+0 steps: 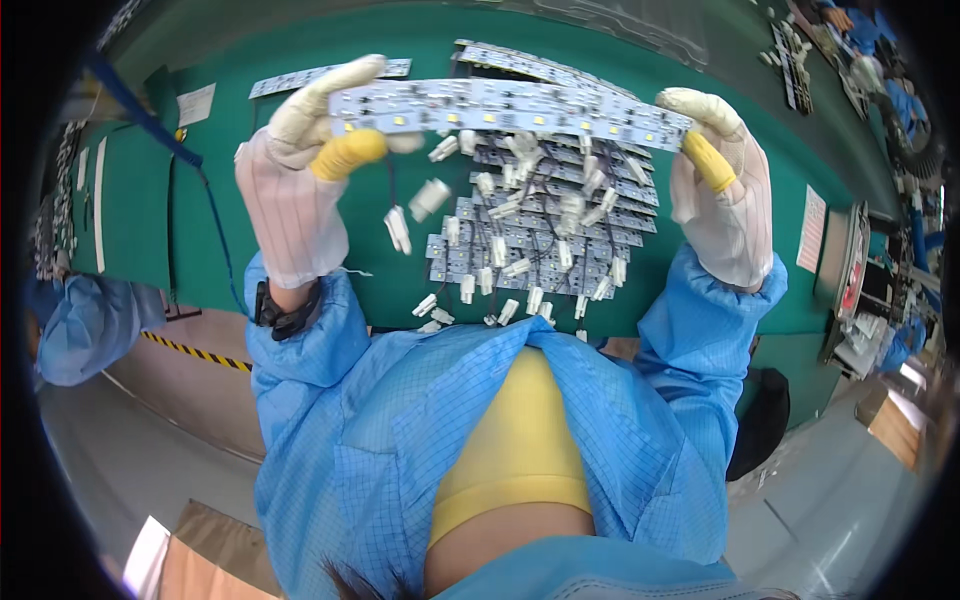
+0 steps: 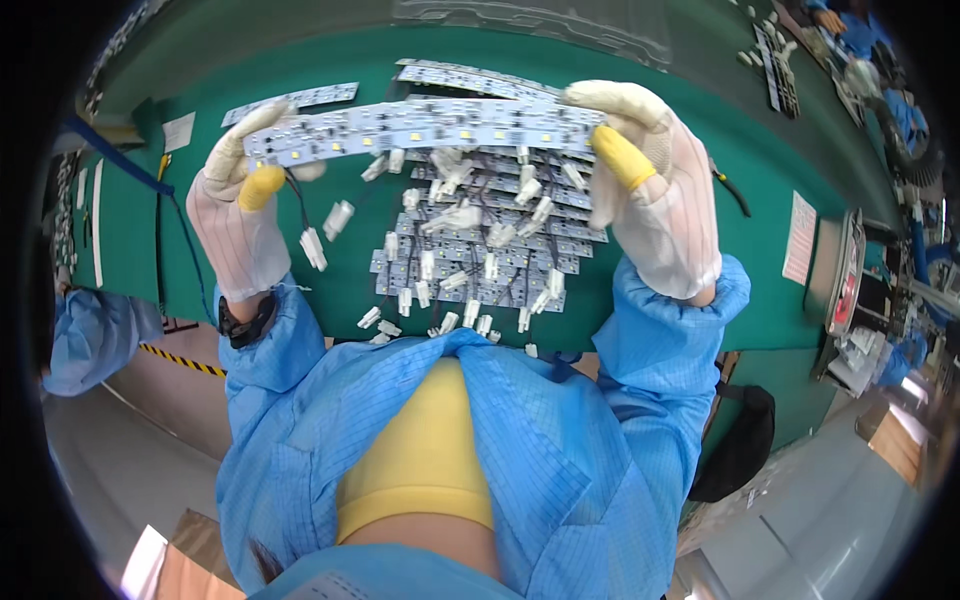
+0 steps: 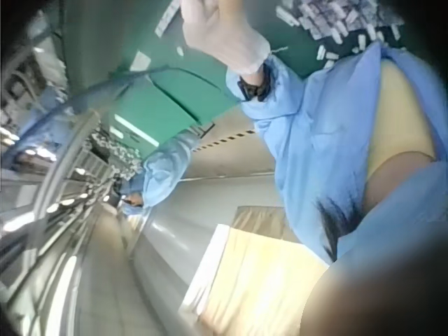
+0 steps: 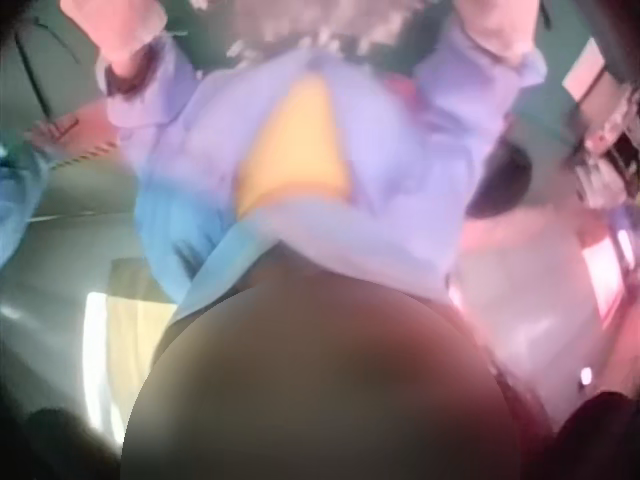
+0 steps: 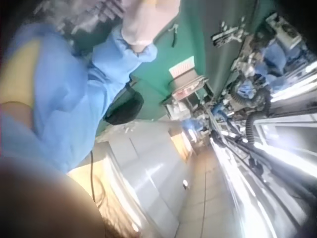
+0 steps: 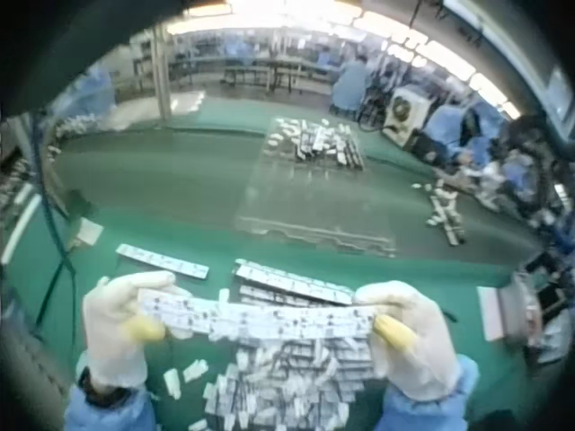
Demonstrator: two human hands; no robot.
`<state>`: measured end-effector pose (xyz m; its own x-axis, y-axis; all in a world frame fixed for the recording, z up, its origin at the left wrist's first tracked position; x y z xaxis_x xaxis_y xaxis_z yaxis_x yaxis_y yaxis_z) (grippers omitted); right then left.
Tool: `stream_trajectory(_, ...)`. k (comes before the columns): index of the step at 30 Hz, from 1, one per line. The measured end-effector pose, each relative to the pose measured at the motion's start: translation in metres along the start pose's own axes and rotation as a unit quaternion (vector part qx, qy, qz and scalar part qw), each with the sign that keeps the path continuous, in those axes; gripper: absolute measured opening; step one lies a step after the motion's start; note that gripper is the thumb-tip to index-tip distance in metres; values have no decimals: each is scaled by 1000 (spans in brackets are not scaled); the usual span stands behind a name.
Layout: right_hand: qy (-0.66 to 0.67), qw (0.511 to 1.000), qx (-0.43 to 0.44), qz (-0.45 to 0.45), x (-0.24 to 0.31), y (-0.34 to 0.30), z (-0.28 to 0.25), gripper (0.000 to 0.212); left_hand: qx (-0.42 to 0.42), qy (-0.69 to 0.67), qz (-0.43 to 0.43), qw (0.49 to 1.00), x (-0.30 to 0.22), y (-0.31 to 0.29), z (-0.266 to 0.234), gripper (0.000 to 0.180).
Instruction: Inspecting and stacking LED circuit board strips on an assembly line.
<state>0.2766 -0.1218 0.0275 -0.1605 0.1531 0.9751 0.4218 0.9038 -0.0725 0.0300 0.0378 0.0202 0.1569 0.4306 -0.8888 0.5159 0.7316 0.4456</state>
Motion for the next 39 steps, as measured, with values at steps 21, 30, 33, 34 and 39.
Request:
stream_trajectory(21, 173, 976, 133, -22, 16, -15, 14, 65, 31, 172, -35, 984, 13, 4, -1, 37)
stream_trajectory(30, 104, 991, 86, -21, 12, -13, 9, 48, -18, 104, 5, 994, 14, 3, -3, 41)
stream_trajectory(33, 66, 994, 81, 14, 10, -8, 5, 59, -32, 88, 15, 995, 9, 1, -5, 44)
stream_trajectory(34, 56, 996, 60, 31, 11, -6, 7, 68, -39, 36, 9, 999, 6, 0, -4, 48)
stream_trajectory(39, -16, 999, 8, -38, -1, 4, 1, 82, 5, -65, 48, 997, -1, -5, 0, 63)
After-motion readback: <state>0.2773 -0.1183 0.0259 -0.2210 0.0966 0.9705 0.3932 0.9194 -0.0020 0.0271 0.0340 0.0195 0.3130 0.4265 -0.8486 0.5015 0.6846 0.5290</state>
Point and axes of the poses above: each hand's wrist, its own y-axis towards the middle knuckle, its own z-axis out of the palm, x = y × z, the point moved 5 cm from there along y, towards the middle knuckle, and after that the axes turned 13 degrees about z, right-handed, at the moved point
